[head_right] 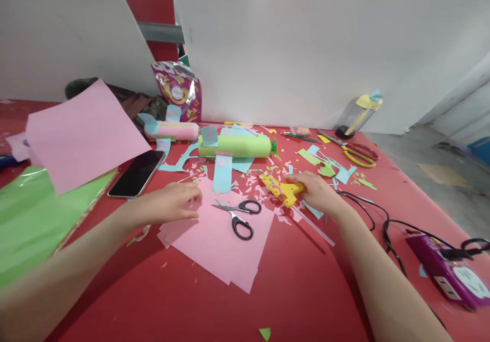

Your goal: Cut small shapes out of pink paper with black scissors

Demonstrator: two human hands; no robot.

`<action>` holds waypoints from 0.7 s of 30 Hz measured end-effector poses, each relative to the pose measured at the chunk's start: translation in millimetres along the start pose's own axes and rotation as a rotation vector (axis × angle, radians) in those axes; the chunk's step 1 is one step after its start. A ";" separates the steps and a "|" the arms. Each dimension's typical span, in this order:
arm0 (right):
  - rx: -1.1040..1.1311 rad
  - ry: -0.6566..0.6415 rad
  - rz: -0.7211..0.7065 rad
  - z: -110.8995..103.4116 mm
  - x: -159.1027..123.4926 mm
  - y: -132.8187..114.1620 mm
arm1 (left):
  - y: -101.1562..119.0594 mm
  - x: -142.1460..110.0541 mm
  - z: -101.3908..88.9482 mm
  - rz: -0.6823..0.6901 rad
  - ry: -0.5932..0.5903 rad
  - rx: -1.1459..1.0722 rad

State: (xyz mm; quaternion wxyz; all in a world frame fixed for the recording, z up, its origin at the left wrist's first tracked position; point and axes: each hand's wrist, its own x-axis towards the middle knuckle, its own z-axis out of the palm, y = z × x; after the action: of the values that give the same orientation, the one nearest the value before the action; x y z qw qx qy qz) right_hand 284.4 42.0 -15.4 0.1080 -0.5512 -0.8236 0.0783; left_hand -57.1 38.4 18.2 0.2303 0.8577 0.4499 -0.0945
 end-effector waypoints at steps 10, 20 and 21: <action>-0.048 0.029 -0.029 4.0 0.6 2.2 | 5.8 7.5 18.8 0.024 0.018 0.020; 0.044 -0.088 0.016 -3.2 -2.2 -0.6 | 13.0 1.9 17.9 0.049 0.002 -0.014; 0.052 -0.101 0.023 -4.2 -3.0 -0.3 | 14.0 1.1 17.7 0.046 -0.006 -0.020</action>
State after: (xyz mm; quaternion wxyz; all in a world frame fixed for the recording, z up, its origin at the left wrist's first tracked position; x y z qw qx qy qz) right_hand 286.3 39.1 -11.6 0.0796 -0.5529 -0.8194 0.1285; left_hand -44.3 23.9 6.6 0.2422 0.8652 0.4303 -0.0874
